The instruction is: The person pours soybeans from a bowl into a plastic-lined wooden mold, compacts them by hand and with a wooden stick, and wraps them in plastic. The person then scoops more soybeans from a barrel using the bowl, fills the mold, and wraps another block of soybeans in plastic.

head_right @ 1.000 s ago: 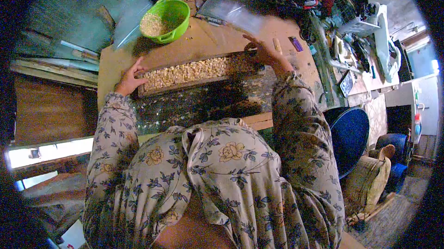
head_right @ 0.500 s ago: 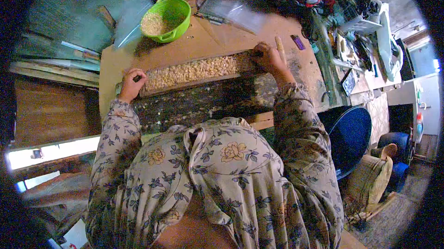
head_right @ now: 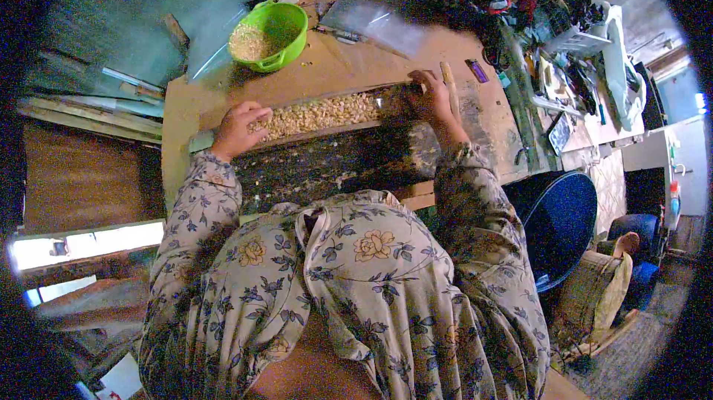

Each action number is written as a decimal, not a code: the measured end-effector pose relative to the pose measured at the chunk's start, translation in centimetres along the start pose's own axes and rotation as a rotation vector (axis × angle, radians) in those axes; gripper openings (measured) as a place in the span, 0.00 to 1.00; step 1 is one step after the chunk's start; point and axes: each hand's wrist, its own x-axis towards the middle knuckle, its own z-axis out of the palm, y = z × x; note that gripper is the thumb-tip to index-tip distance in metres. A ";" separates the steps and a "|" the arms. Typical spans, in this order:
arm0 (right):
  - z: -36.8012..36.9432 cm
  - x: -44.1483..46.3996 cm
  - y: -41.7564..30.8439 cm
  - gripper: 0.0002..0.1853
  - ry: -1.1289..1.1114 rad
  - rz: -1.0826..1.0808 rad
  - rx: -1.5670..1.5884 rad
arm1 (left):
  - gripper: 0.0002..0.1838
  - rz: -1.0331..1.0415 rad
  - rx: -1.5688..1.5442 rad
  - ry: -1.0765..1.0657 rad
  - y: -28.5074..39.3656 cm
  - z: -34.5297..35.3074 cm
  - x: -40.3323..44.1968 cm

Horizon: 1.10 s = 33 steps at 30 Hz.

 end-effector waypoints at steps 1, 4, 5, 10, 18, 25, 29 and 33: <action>-0.1 -0.6 -0.2 0.16 0.003 0.000 -0.001 | 0.22 0.005 -0.017 0.000 0.5 -0.1 0.2; 0.4 -2.7 -0.2 0.18 0.164 0.086 0.056 | 0.22 0.009 -0.013 0.020 0.1 0.6 0.2; 0.6 -3.3 -0.1 0.18 0.071 0.011 0.001 | 0.22 0.008 0.007 0.038 -0.2 1.0 0.1; 1.4 -3.6 -1.4 0.17 -0.166 0.004 -0.282 | 0.22 -0.002 0.016 0.026 0.8 0.5 0.2; 1.1 -1.4 -2.8 0.14 -0.246 -0.181 -0.299 | 0.14 0.052 0.052 0.128 1.2 0.7 0.1; 1.1 -1.6 -3.9 0.14 -0.158 -0.091 -0.250 | 0.07 0.058 0.007 0.164 1.3 1.4 -0.4; 0.9 -1.2 -3.9 0.11 0.032 -0.166 -0.319 | 0.06 0.052 0.003 0.161 1.4 1.4 -0.8; 1.1 -2.5 -2.3 0.08 -0.223 -0.128 -0.310 | 0.06 0.027 -0.021 0.144 1.3 1.6 -1.0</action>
